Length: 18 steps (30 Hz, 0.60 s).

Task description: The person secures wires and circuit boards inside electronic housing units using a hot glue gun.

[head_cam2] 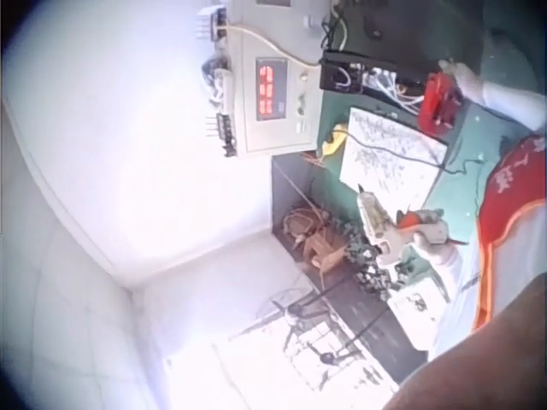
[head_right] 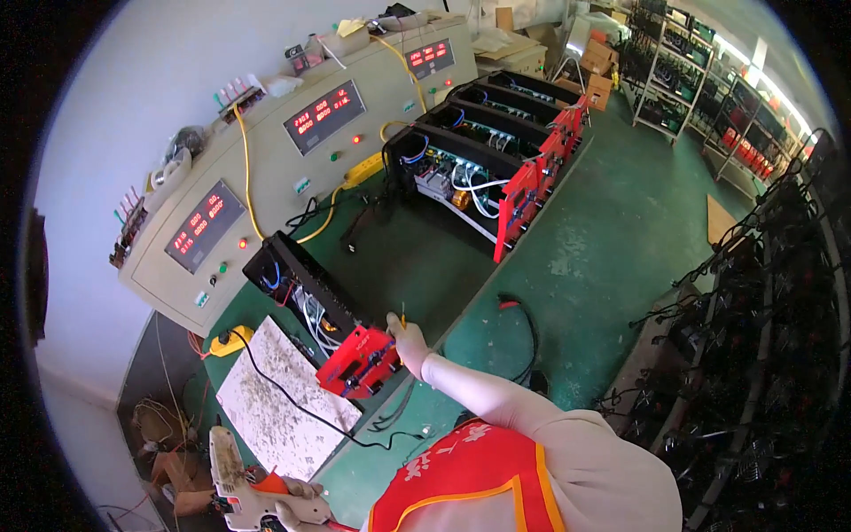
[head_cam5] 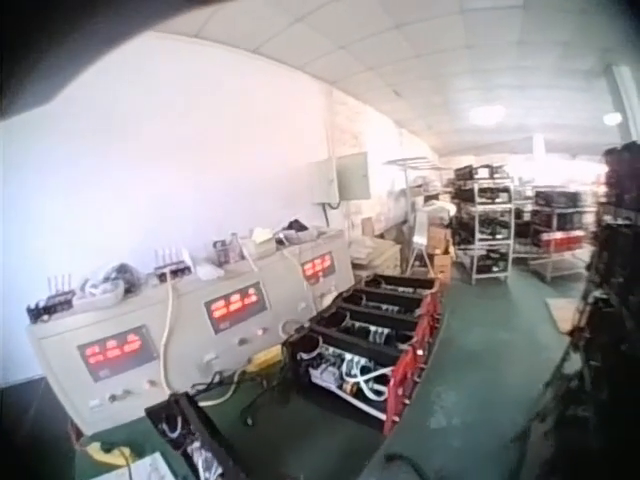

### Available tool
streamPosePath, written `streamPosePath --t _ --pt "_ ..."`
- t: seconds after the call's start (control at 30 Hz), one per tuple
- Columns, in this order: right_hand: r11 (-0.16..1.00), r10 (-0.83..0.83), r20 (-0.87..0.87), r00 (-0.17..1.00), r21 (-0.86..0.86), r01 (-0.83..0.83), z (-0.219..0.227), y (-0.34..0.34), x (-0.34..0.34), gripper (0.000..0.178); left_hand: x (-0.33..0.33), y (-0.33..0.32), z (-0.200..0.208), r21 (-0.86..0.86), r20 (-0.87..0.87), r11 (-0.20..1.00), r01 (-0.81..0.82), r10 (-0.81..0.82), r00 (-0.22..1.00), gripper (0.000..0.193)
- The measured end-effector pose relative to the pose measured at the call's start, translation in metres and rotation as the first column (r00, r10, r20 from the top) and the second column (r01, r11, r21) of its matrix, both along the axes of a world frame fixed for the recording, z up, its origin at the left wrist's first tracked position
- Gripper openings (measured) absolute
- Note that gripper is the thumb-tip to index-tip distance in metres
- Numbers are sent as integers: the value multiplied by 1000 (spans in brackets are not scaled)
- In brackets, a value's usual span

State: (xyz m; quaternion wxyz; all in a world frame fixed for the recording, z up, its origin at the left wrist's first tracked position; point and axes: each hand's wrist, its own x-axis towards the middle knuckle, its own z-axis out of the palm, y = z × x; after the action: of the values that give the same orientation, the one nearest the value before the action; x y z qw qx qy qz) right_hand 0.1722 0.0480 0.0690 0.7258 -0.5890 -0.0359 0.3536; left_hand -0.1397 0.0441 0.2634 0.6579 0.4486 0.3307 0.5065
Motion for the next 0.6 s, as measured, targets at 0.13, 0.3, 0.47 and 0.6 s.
streamPosePath --t 0.13,0.3,0.47,0.6 --pt "985 172 271 947 -50 -164 27 -20 11 56 20 -19 2 -54 -4 998 38 -38 999 53" --pt "891 447 160 880 9 -454 43 -86 54 49 56 -43 -12 -51 27 993 109 -108 994 54" --pt "949 301 654 694 -278 -151 49 -182 124 26 143 -74 -25 -97 133 961 260 -246 960 52" --pt "982 24 743 669 -141 121 66 -258 190 12 231 -111 -5 -147 161 929 341 -318 934 61"
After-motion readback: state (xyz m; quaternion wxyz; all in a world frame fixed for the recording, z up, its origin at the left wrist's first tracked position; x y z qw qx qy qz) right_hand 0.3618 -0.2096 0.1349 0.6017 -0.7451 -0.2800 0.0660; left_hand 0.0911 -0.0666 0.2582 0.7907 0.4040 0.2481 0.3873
